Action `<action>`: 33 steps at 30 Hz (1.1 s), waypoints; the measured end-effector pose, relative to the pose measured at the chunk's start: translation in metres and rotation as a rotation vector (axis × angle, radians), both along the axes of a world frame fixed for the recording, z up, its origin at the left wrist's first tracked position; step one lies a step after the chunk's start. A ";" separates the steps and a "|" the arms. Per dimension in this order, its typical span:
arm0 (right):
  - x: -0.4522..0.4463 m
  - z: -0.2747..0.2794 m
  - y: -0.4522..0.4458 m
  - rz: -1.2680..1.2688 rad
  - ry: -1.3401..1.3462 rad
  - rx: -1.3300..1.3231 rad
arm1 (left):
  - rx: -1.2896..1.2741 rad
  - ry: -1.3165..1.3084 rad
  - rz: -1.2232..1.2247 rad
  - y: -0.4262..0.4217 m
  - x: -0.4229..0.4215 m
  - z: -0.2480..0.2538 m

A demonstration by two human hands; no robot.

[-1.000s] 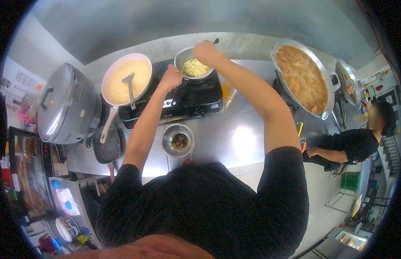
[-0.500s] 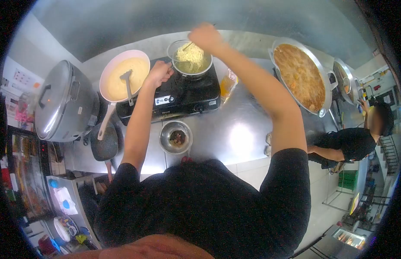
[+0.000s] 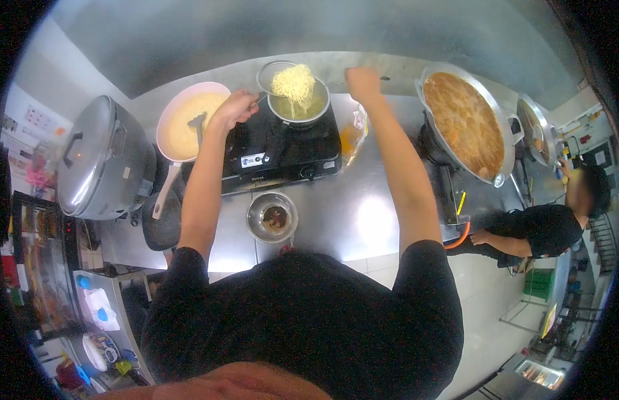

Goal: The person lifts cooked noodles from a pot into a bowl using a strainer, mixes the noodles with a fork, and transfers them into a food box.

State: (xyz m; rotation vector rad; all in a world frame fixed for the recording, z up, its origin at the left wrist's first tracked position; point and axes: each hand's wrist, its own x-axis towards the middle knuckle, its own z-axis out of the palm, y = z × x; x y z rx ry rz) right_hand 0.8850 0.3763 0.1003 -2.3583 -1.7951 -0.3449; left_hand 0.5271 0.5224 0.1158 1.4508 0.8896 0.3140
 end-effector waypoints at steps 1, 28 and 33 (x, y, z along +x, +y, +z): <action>0.000 -0.006 0.004 0.024 0.028 0.008 | -0.008 0.005 -0.006 0.003 0.000 0.001; -0.046 0.077 0.091 0.499 -0.346 0.163 | -0.041 -0.013 -0.114 0.012 0.017 -0.009; -0.088 0.117 0.080 0.723 -0.561 0.073 | -0.100 -0.032 -0.156 0.010 0.010 -0.018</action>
